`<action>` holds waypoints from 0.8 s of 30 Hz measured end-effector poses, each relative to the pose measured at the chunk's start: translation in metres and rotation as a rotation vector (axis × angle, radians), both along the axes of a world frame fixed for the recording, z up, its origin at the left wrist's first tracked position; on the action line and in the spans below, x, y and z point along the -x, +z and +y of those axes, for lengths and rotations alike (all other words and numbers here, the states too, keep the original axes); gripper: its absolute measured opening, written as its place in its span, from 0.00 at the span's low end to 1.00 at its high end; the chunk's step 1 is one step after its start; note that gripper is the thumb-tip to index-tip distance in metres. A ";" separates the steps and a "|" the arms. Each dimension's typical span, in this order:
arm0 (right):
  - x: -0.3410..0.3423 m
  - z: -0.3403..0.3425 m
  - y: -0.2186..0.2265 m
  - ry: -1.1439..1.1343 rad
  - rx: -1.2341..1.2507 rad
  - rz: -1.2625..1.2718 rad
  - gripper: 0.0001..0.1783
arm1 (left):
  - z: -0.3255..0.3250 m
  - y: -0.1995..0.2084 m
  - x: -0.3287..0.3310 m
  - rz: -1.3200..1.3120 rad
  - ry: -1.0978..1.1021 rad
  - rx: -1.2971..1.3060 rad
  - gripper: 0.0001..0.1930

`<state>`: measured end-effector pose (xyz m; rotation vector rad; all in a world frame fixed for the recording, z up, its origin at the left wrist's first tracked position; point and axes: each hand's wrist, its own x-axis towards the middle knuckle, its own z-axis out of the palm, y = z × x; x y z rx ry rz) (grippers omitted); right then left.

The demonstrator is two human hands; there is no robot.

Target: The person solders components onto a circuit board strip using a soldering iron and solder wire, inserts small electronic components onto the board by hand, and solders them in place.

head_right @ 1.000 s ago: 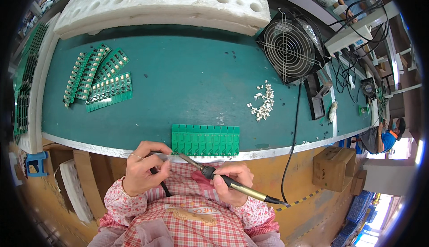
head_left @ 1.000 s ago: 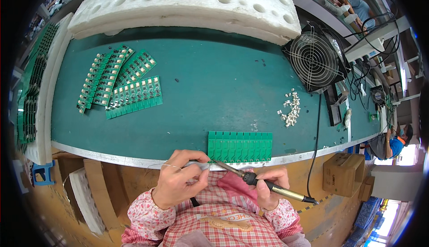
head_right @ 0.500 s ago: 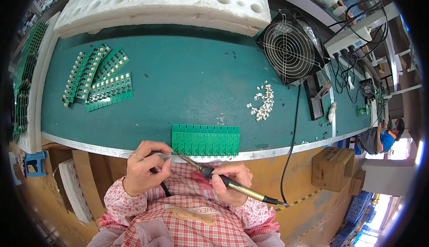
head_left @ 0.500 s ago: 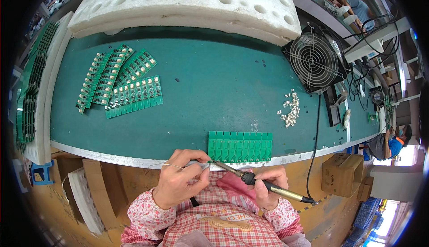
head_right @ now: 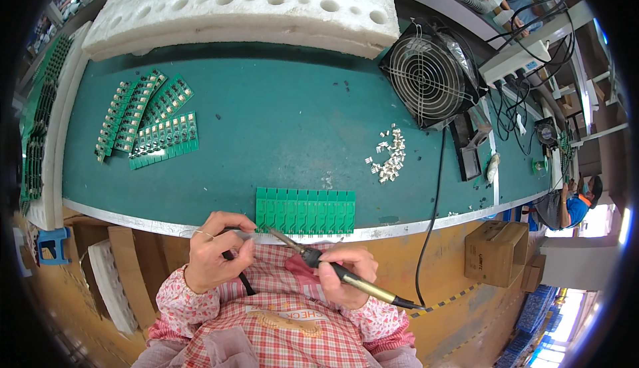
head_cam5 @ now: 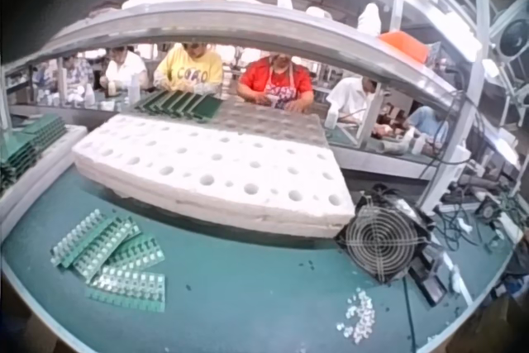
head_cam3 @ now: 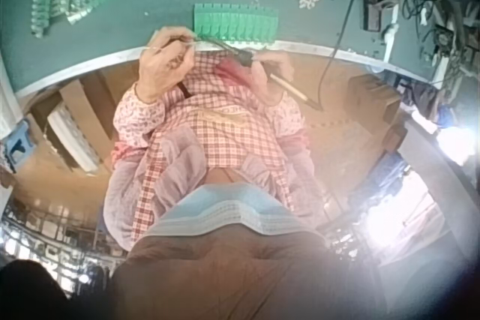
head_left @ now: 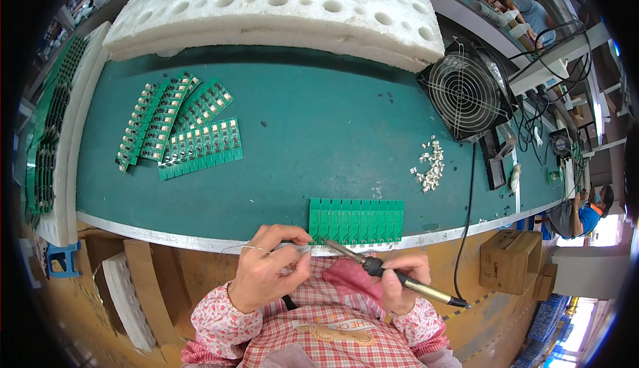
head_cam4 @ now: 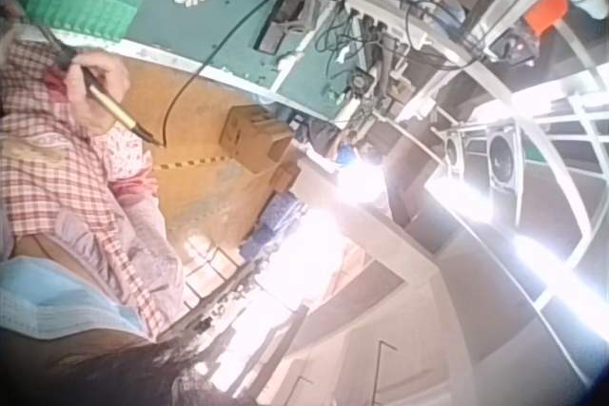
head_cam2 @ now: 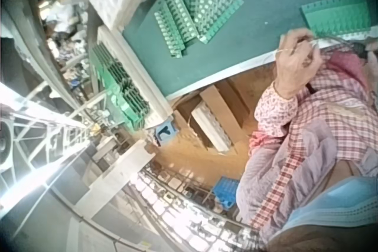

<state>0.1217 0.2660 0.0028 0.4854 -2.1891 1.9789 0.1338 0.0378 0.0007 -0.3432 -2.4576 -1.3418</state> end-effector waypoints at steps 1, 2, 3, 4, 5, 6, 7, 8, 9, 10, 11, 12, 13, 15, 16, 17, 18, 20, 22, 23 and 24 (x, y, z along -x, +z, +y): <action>0.000 0.000 0.004 -0.048 0.077 -0.053 0.09 | 0.001 -0.001 -0.001 -0.027 0.001 -0.049 0.09; 0.006 0.004 0.000 -0.056 0.077 0.067 0.08 | 0.001 -0.001 -0.001 -0.054 0.002 -0.097 0.09; 0.012 0.011 -0.001 -0.068 0.048 0.129 0.08 | 0.002 0.000 0.000 -0.052 -0.003 -0.096 0.09; 0.017 0.017 0.000 -0.062 -0.020 0.158 0.08 | 0.002 0.002 -0.002 -0.084 0.032 -0.164 0.08; 0.022 0.024 0.003 -0.064 -0.095 0.187 0.08 | 0.003 0.003 -0.003 -0.117 0.057 -0.238 0.07; 0.029 0.033 0.008 -0.075 -0.096 0.184 0.08 | 0.004 0.005 -0.003 -0.121 0.046 -0.238 0.07; 0.039 0.041 0.013 -0.080 -0.287 0.269 0.08 | 0.004 0.007 0.000 -0.138 0.072 -0.274 0.06; 0.044 0.045 0.015 -0.084 -0.479 0.353 0.09 | 0.003 0.009 0.003 -0.155 0.097 -0.310 0.06; 0.045 0.046 0.016 -0.093 -0.476 0.356 0.09 | 0.001 0.011 0.006 -0.151 0.089 -0.305 0.06; 0.048 0.048 0.015 -0.116 -0.512 0.317 0.12 | -0.002 0.014 0.012 -0.110 0.054 -0.177 0.09; 0.051 0.050 0.014 -0.140 -0.547 0.278 0.16 | -0.006 0.016 0.018 -0.067 0.020 -0.049 0.13; 0.056 0.054 0.011 -0.088 -0.560 0.252 0.23 | -0.010 0.017 0.023 -0.101 -0.054 0.001 0.14; 0.059 0.055 0.009 -0.098 -0.555 0.262 0.23 | -0.012 0.018 0.028 -0.089 -0.059 0.007 0.14; 0.065 0.055 0.007 0.026 -0.582 0.246 0.24 | -0.013 0.021 0.038 -0.071 -0.189 0.165 0.17; 0.066 0.057 0.005 0.072 -0.589 0.228 0.24 | -0.013 0.024 0.041 -0.088 -0.217 0.169 0.18; 0.067 0.057 0.007 0.061 -0.584 0.239 0.24 | -0.013 0.026 0.044 -0.076 -0.223 0.177 0.18; 0.069 0.055 0.009 0.084 -0.574 0.251 0.25 | -0.014 0.029 0.046 -0.108 -0.249 0.192 0.17; 0.071 0.053 0.011 0.099 -0.562 0.262 0.24 | -0.015 0.032 0.050 -0.129 -0.281 0.216 0.17; 0.069 0.052 0.011 0.051 -0.554 0.256 0.23 | -0.017 0.032 0.054 -0.116 -0.295 0.204 0.14; 0.068 0.050 0.010 0.016 -0.551 0.239 0.21 | -0.018 0.031 0.056 -0.102 -0.298 0.214 0.14; 0.067 0.047 0.012 -0.008 -0.489 0.189 0.20 | -0.020 0.031 0.058 -0.174 -0.274 0.118 0.13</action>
